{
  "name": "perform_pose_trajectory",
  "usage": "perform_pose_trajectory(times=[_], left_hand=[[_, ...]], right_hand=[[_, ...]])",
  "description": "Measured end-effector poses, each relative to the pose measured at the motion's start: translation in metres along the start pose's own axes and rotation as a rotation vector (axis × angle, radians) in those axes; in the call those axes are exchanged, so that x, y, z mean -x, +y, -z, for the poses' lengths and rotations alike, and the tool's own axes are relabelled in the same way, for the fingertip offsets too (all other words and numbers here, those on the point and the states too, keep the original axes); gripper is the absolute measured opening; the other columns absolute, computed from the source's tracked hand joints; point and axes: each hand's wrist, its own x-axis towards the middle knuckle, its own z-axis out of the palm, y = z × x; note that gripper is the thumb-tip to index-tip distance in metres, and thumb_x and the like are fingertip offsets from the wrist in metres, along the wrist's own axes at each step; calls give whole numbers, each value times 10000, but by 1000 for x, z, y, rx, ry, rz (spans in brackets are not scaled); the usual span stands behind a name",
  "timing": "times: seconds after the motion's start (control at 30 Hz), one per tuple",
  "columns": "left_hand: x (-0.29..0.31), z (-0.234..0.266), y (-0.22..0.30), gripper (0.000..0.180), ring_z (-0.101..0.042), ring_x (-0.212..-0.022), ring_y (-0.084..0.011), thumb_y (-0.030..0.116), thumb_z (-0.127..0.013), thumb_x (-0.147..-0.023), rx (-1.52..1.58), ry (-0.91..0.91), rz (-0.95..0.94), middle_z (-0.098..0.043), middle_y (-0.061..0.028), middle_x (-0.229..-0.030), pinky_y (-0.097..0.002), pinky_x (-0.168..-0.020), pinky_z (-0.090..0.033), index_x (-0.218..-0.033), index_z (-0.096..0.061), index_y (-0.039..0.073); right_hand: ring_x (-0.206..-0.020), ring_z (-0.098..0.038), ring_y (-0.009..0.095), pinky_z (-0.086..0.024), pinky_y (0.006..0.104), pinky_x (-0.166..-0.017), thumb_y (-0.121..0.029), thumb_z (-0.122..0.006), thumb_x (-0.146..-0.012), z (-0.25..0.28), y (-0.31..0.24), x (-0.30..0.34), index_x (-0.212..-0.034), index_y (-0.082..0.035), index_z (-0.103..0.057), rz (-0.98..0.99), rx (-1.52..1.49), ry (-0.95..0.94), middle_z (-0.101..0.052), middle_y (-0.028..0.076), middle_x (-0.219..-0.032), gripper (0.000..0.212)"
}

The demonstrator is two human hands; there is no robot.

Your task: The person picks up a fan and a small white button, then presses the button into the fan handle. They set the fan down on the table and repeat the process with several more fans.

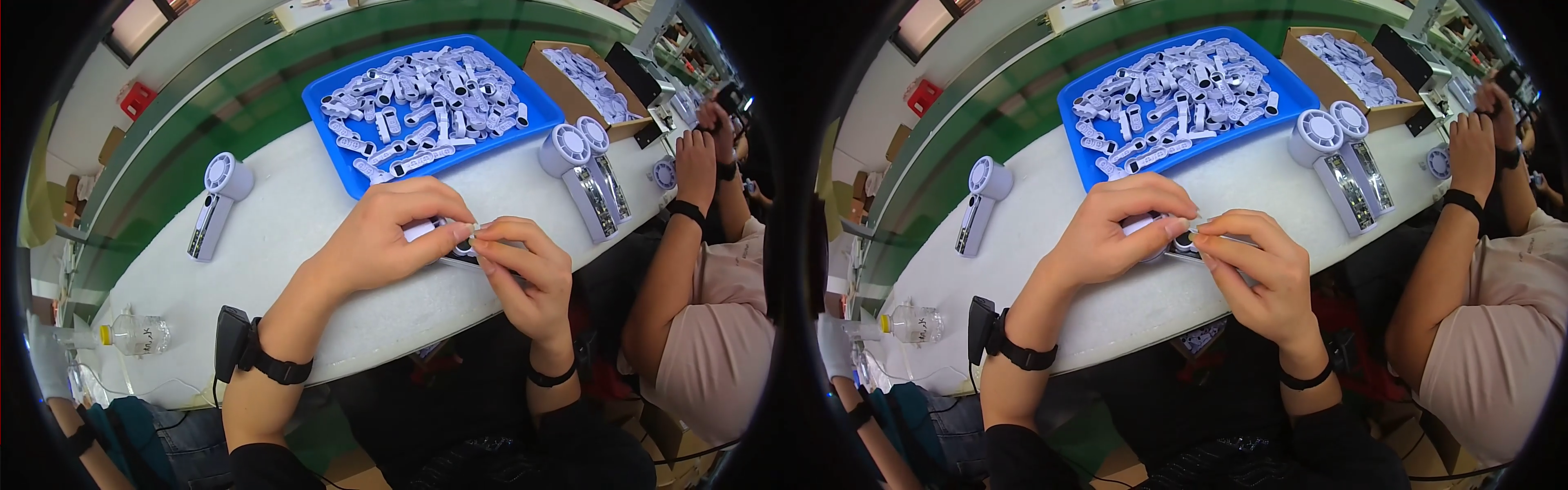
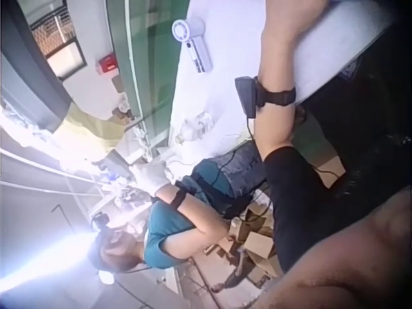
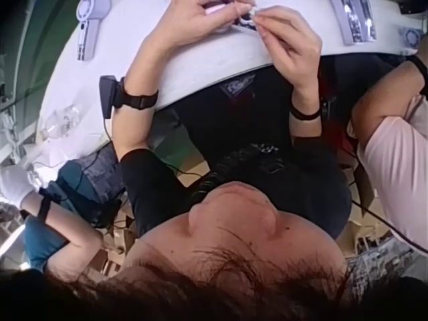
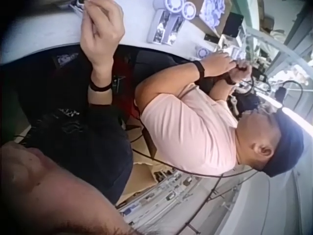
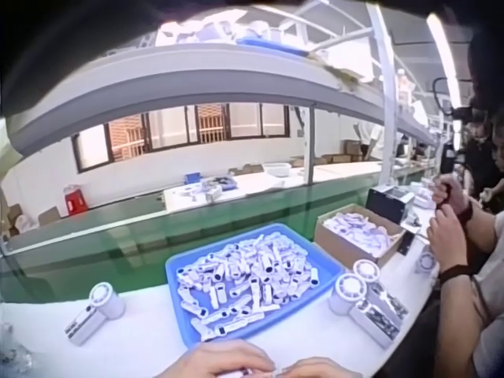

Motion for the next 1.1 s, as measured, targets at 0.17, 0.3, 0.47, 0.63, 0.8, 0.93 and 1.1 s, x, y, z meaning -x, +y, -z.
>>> perform_pose_trajectory(times=[0.17, 0.3, 0.47, 0.63, 0.8, 0.93, 1.1], left_hand=[[2, 6, 2, 260, -757, -994, -273, -3, -842, -838, -15, -58, -116, -805, -108, -1031, -366, -884, -593, -1096, -811, -13], [-3, 8, 0, 281, -757, -1003, -272, -31, -864, -788, -101, -22, -260, -807, -105, -1038, -363, -860, -598, -1065, -821, -16], [0, 7, 5, 246, -752, -1001, -268, -44, -867, -773, -136, -56, -200, -806, -102, -1035, -360, -837, -600, -1014, -837, -10], [-1, 7, 9, 219, -753, -960, -242, -32, -857, -785, -108, -74, -125, -804, -88, -1024, -339, -788, -608, -1000, -853, 13], [-1, 7, 7, 201, -767, -892, -201, 16, -839, -813, -111, -73, -159, -802, -69, -1001, -301, -732, -625, -1010, -860, 41], [1, 9, 9, 232, -751, -957, -244, -28, -852, -791, -114, -94, -120, -804, -77, -1047, -364, -850, -606, -1016, -861, 24], [2, 10, 11, 266, -752, -1035, -278, -28, -876, -778, -207, -147, -155, -804, -86, -1083, -435, -965, -596, -1039, -859, 22]], right_hand=[[-1071, -760, 316, -602, 364, -914, 115, -809, -825, 2, 5, 3, -1078, 43, -803, -30, -78, -1, -781, 170, -1110, 263], [-1073, -761, 312, -604, 362, -916, 116, -803, -829, 4, 5, 0, -1089, 30, -812, -55, -122, -12, -774, 162, -1132, 274], [-1068, -763, 302, -609, 366, -926, 115, -818, -816, 5, 6, 2, -1081, 16, -830, -91, -172, -3, -767, 141, -1094, 284], [-1067, -768, 298, -613, 369, -948, 106, -833, -806, 10, 10, 3, -1047, 11, -843, -101, -196, -20, -760, 124, -1041, 259], [-1071, -773, 306, -616, 383, -961, 94, -844, -808, 11, 6, 3, -1025, 7, -846, -70, -163, -41, -769, 129, -1056, 234], [-1043, -792, 290, -640, 352, -880, 69, -855, -823, 14, 3, 4, -1050, 0, -839, 41, 38, -73, -787, 133, -1068, 237], [-1073, -778, 320, -622, 376, -951, 89, -841, -838, 6, 2, 13, -1077, 43, -814, -22, -42, 12, -774, 167, -1083, 245]])
